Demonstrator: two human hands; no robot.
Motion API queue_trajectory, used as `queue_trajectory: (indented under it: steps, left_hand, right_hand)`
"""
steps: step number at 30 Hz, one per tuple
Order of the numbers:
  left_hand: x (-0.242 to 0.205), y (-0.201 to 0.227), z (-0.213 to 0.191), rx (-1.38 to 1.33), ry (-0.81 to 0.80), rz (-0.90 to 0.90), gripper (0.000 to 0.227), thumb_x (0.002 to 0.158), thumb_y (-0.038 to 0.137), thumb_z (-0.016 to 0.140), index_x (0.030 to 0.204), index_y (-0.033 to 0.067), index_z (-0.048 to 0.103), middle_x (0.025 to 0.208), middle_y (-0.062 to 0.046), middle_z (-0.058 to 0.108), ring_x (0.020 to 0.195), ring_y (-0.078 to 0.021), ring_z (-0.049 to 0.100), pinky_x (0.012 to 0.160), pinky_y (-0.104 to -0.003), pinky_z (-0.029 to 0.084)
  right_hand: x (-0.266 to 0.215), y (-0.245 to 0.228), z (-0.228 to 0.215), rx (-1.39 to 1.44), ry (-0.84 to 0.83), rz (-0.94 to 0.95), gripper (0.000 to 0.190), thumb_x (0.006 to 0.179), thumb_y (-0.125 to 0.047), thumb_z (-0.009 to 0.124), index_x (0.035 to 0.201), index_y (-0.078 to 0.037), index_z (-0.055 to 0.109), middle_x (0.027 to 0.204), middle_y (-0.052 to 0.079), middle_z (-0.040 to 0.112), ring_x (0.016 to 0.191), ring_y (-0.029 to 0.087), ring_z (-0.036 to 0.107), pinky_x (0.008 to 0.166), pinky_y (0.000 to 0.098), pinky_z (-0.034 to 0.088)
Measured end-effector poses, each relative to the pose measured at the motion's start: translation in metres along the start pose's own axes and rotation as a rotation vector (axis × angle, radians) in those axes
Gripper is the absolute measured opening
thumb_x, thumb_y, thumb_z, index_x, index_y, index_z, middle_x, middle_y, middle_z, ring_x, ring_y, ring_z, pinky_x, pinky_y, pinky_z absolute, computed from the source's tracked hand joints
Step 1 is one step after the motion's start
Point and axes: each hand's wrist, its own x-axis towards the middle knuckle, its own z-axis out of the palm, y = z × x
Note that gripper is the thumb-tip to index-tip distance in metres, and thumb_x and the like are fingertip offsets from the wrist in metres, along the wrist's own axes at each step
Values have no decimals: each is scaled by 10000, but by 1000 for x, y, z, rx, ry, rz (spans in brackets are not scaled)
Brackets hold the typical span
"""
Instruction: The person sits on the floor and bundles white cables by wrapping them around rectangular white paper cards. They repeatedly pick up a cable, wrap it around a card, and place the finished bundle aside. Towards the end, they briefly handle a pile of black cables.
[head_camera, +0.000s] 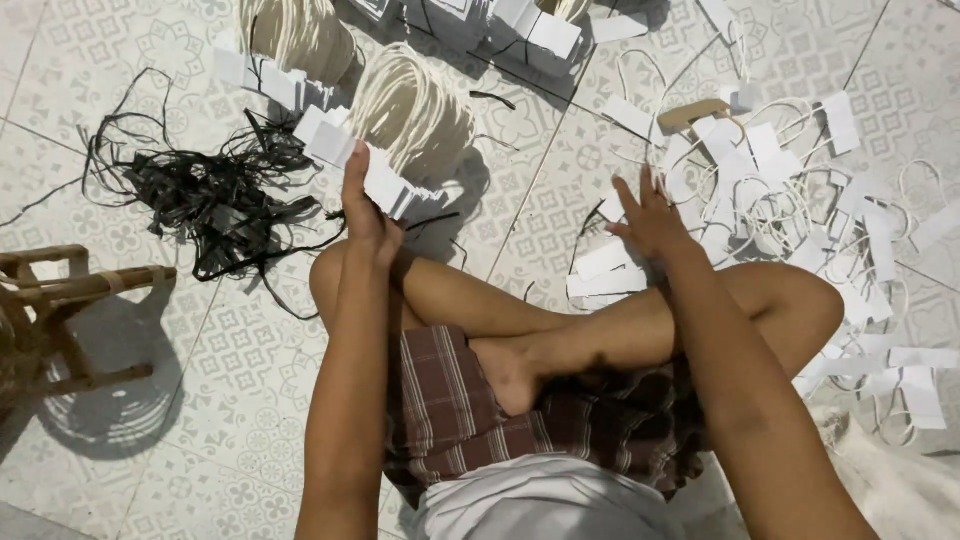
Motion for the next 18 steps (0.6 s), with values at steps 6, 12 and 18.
queue_trajectory:
  steps: [6,12,18]
  left_hand:
    - [31,-65,-37,60,-139,-93,785,809,445,792,1402,35,481,1280,-187,615,1155,-340,644,942,-448,600]
    - [26,-128,-47,115,-253,-104,842,845,303,831,1453,31,318,1353,-268,494,1245,-416,561,1007,-563,519]
    - [50,-145,-63,205,-273,2,857,884,321,842,1481,111,265,1358,-191,430,1235,-322,492,971,-482,552]
  right_hand:
    - [-18,59,-14,-39,-107,176,850,1006,-551,395,1680,-246,-22,1678,319,13,1537,534,106,1192,692,242]
    - [-27,76,-15,59,99,266,846,882,-283,627,1637,-88,300,1626,379,213,1492,545,279,1104,733,320]
    - [-63,-11,-56,144,442,16,607,947,-135,628,1534,-19,520,1522,354,425,1367,555,456,1085,658,367]
